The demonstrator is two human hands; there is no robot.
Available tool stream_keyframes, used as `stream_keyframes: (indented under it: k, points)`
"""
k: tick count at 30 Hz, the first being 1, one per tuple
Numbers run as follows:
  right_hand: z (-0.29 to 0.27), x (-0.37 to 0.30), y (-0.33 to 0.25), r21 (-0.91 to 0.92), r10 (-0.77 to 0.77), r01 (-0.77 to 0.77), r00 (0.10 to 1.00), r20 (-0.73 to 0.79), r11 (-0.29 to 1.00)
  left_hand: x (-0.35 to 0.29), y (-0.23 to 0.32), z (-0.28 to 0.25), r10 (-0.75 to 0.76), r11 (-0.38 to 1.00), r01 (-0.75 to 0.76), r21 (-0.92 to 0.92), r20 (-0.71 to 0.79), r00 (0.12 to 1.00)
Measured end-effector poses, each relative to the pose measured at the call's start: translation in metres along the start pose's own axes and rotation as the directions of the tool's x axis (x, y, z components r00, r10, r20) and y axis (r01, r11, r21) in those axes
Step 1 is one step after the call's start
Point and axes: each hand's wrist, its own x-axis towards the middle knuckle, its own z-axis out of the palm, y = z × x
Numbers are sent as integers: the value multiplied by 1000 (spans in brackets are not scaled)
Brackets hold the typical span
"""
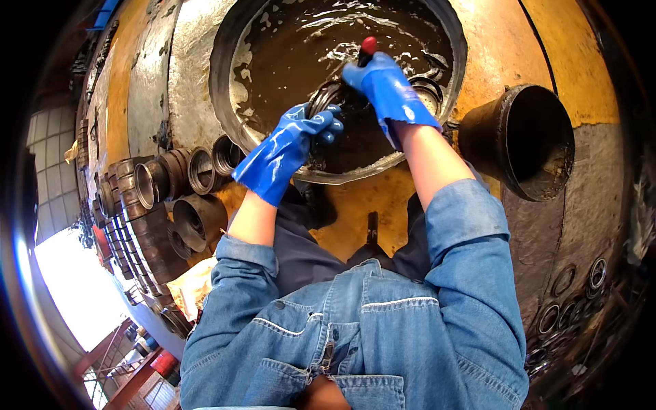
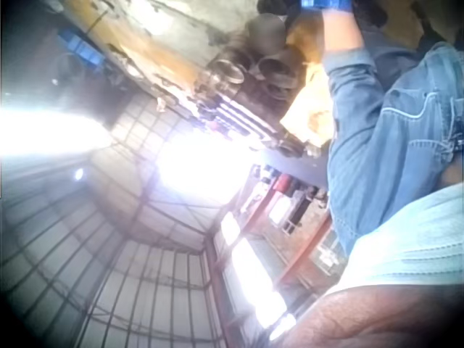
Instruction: The person cleans metal rings in a container of liquid using a brush and then places them into a bucket.
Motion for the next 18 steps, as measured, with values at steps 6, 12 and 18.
stream_keyframes:
  k: [6, 12, 18]
  points:
    - [-15, 2, 23, 207, -98, 120, 989, -113, 971, -20, 13, 2, -15, 982, 34, 183, -104, 994]
    - [-25, -23, 9, 489, -380, 212, 884, 273, 846, -6, 1, -30, 136, 966, -94, 240, -163, 977]
    - [21, -35, -20, 274, -374, 301, 886, 274, 914, 0, -6, -42, 185, 982, -182, 42, -82, 979]
